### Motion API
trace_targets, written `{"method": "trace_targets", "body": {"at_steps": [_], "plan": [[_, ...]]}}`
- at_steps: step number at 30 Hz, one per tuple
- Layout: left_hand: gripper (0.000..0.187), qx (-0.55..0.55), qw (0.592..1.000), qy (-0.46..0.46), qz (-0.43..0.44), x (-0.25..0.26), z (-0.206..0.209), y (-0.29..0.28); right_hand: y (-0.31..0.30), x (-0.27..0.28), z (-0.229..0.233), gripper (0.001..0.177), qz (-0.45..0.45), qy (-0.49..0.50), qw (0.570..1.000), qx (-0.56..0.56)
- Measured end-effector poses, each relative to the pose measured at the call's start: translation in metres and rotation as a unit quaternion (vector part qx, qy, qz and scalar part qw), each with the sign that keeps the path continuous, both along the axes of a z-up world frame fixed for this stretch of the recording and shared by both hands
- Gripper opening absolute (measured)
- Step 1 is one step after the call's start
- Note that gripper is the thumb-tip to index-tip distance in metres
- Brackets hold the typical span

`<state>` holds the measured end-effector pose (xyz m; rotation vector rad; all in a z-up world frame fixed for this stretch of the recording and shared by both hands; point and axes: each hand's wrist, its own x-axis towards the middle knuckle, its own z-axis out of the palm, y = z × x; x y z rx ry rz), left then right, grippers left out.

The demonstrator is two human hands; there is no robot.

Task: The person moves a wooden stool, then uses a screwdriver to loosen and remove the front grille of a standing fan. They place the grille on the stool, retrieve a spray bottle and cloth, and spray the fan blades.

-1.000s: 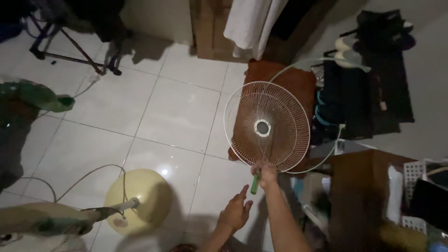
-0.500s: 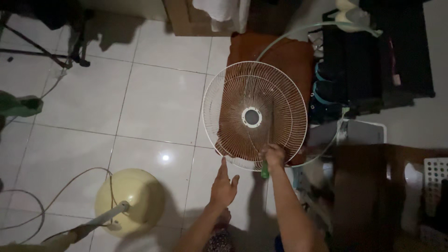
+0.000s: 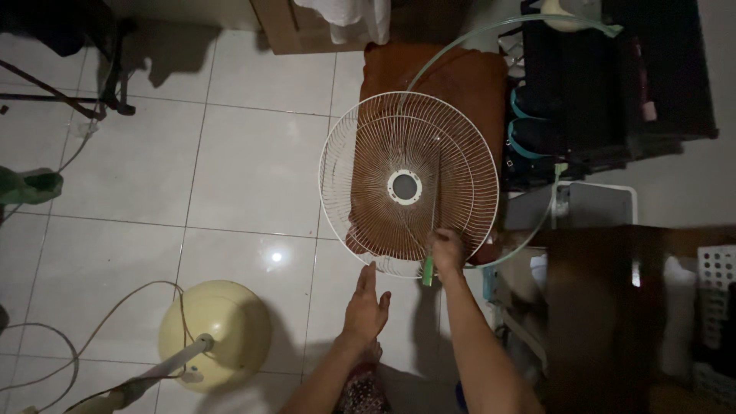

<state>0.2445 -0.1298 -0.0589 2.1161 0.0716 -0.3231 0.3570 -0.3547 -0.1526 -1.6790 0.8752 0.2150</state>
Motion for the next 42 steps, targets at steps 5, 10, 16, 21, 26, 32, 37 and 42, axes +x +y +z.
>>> {"method": "trace_targets", "body": {"at_steps": [5, 10, 16, 21, 26, 32, 37, 42], "plan": [[0.078, 0.022, 0.998, 0.064, 0.003, -0.002, 0.014, 0.005, 0.000, -0.014, 0.036, 0.041, 0.040, -0.048, 0.985, -0.159], [0.076, -0.014, 1.000, 0.017, -0.001, -0.028, 0.058, 0.017, 0.027, -0.072, 0.094, 0.038, 0.020, -0.088, 0.973, -0.213], [0.073, -0.078, 0.995, 0.052, -0.029, -0.096, 0.121, 0.014, 0.087, -0.189, 0.138, 0.032, -0.033, -0.170, 0.972, -0.159], [0.073, -0.060, 0.984, 0.019, -0.166, -0.183, 0.154, 0.033, 0.135, -0.302, 0.188, 0.031, -0.131, -0.146, 0.980, 0.009], [0.068, -0.142, 0.977, -0.071, -0.144, -0.291, 0.171, 0.086, 0.186, -0.404, 0.230, 0.030, -0.131, -0.143, 0.981, 0.014], [0.064, -0.128, 0.976, 0.058, -0.166, -0.377, 0.164, 0.147, 0.205, -0.508, 0.241, 0.029, -0.161, -0.127, 0.972, 0.116], [0.071, -0.093, 0.976, 0.087, -0.175, -0.418, 0.176, 0.179, 0.148, -0.568, 0.255, 0.034, -0.173, -0.128, 0.974, -0.065], [0.064, -0.145, 0.971, -0.081, -0.171, -0.432, 0.227, 0.188, 0.076, -0.591, 0.289, 0.031, -0.221, -0.222, 0.949, -0.022]]}}
